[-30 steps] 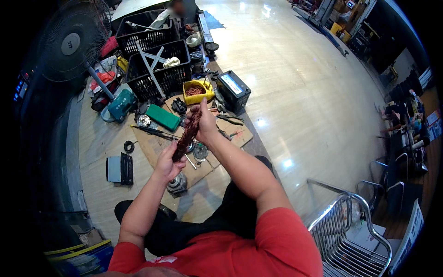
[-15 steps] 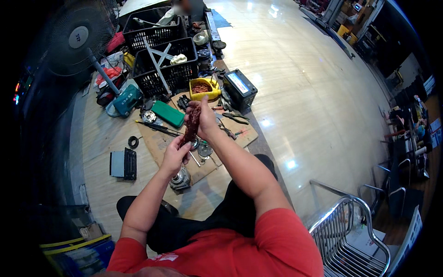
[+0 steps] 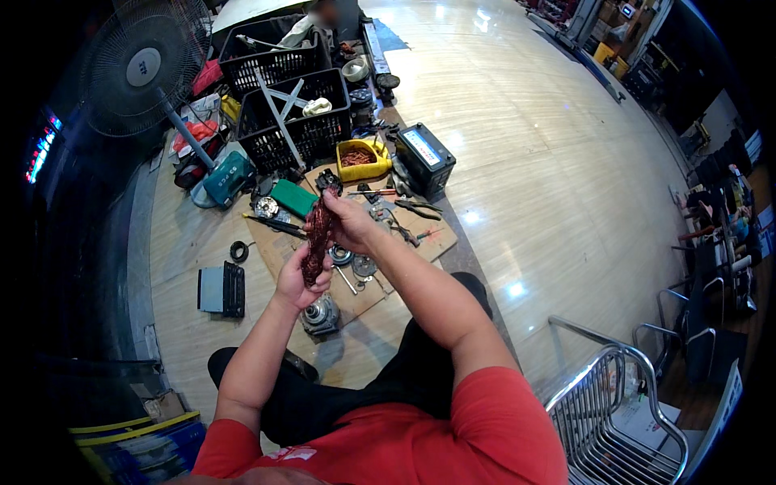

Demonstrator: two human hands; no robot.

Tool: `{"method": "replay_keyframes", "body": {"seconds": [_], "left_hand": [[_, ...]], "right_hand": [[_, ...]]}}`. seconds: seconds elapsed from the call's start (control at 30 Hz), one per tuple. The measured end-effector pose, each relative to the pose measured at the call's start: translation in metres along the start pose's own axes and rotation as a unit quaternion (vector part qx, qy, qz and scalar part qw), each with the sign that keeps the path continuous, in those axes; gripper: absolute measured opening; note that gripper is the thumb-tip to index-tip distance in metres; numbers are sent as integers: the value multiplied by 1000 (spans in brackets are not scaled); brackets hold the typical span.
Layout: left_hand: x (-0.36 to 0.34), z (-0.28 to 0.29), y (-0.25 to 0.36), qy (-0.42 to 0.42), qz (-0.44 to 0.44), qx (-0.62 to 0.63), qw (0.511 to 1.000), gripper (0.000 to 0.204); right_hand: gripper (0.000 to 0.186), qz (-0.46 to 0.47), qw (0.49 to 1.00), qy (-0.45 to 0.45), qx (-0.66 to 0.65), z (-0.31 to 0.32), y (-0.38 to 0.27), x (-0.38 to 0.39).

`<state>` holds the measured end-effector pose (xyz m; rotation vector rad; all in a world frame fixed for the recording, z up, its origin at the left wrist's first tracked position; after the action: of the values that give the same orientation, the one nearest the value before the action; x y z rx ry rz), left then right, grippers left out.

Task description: The person assembles a mechanical component by placing a bearing onto a shaft, securing a housing, and then picks up a length of textured insulation material to wrap around it.

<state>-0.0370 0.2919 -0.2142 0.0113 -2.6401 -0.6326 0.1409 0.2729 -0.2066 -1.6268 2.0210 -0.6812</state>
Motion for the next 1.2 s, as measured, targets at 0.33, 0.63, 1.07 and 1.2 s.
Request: {"method": "replay_keyframes", "body": {"seconds": [0.33, 0.63, 1.07, 1.2], "left_hand": [[-1, 7, -2, -82, -2, 55, 995, 43], [-4, -1, -1, 2, 14, 35, 999, 54], [-10, -8, -5, 163, -65, -138, 975, 42], [-7, -5, -4, 162, -62, -117, 978, 43]], "right_hand": [[50, -14, 1000, 16, -13, -12, -6, 5], [31, -40, 997, -13, 59, -5, -7, 9], [27, 23, 981, 65, 183, -7, 1, 10], [29, -26, 977, 84, 192, -8, 6, 9]]}}
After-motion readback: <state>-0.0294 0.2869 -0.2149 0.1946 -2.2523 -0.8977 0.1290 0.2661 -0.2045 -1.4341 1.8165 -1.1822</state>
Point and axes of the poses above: each hand's wrist, its own x-axis away from the middle knuckle, its own z-axis out of the back of the hand, y = z × x, the point moved 1 cm from there along -x, towards the middle knuckle, and after that the axes turned 14 degrees about z, right-handed, at the moved point
